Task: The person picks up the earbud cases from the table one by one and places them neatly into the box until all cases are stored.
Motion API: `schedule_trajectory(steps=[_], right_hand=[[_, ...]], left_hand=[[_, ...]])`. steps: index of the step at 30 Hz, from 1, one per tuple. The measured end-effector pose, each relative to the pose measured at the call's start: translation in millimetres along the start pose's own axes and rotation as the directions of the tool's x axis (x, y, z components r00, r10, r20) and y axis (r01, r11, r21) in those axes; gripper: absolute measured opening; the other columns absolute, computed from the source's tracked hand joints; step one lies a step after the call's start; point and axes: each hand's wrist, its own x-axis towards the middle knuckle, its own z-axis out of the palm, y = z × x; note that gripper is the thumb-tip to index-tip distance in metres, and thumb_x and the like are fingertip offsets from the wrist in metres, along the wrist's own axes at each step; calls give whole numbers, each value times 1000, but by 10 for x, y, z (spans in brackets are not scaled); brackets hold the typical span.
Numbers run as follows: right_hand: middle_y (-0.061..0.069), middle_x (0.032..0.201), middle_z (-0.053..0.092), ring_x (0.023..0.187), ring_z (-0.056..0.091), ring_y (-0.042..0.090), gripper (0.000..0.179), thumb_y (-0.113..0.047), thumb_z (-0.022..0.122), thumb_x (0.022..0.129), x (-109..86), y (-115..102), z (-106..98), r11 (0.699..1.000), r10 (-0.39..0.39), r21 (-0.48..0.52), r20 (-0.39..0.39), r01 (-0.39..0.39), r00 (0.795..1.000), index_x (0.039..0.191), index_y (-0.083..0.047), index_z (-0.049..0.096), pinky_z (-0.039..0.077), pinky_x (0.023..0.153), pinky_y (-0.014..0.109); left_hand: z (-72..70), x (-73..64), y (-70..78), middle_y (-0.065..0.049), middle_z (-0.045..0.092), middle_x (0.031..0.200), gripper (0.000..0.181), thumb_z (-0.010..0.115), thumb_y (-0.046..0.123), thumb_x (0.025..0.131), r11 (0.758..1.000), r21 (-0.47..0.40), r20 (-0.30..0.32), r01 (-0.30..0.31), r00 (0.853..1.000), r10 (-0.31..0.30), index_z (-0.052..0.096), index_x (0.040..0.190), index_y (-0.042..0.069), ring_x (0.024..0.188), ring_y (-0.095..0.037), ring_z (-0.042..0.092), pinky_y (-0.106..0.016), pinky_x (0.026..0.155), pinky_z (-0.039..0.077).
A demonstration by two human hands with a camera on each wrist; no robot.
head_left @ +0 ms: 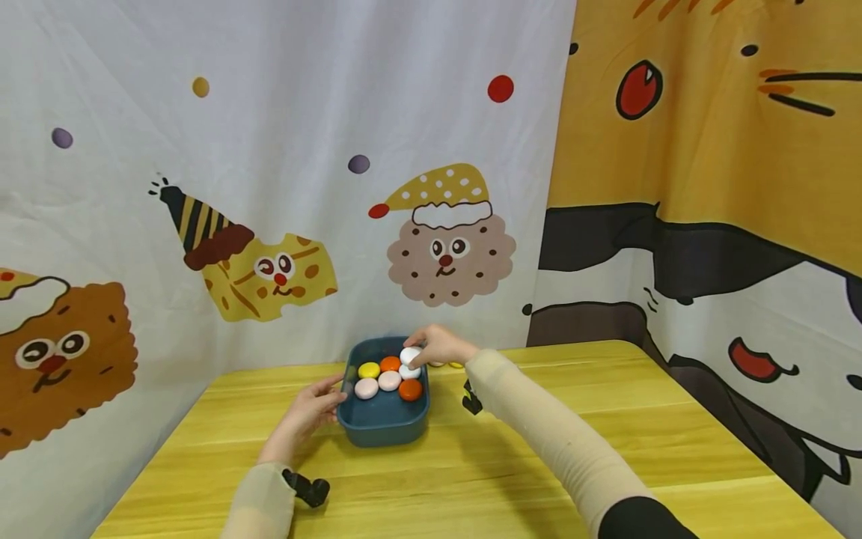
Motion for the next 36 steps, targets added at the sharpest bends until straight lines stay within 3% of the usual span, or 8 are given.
schedule_trajectory(steps=[10, 25, 36], right_hand=[[5, 121, 64, 110, 58, 22, 49, -20, 81, 79, 34, -13, 6, 999, 30, -12, 22, -29, 999, 124, -5, 66, 48, 91, 34], [0, 117, 66, 104, 59, 16, 45, -19, 82, 78, 152, -57, 76, 1000, 13, -10, 49, -13, 999, 120, -11, 69, 49, 86, 29], [5, 116, 66, 103, 60, 19, 46, -13, 81, 78, 192, -127, 170, 1000, 5, 4, 68, -5, 998, 120, -4, 68, 50, 84, 28]], left_hand=[[-4, -9, 6, -9, 56, 94, 56, 59, 4, 94, 1000, -4, 12, -1, 1000, 1, 39, 147, -1, 64, -14, 52, -27, 59, 50], [-9, -13, 6, -8, 56, 92, 57, 59, 4, 95, 1000, -13, 26, -8, 1000, 9, 37, 147, -1, 63, -13, 52, -26, 59, 50], [-11, -13, 21, -7, 56, 91, 59, 61, 6, 94, 1000, -16, 25, -7, 1000, 8, 37, 147, -1, 63, -12, 51, -27, 59, 51]])
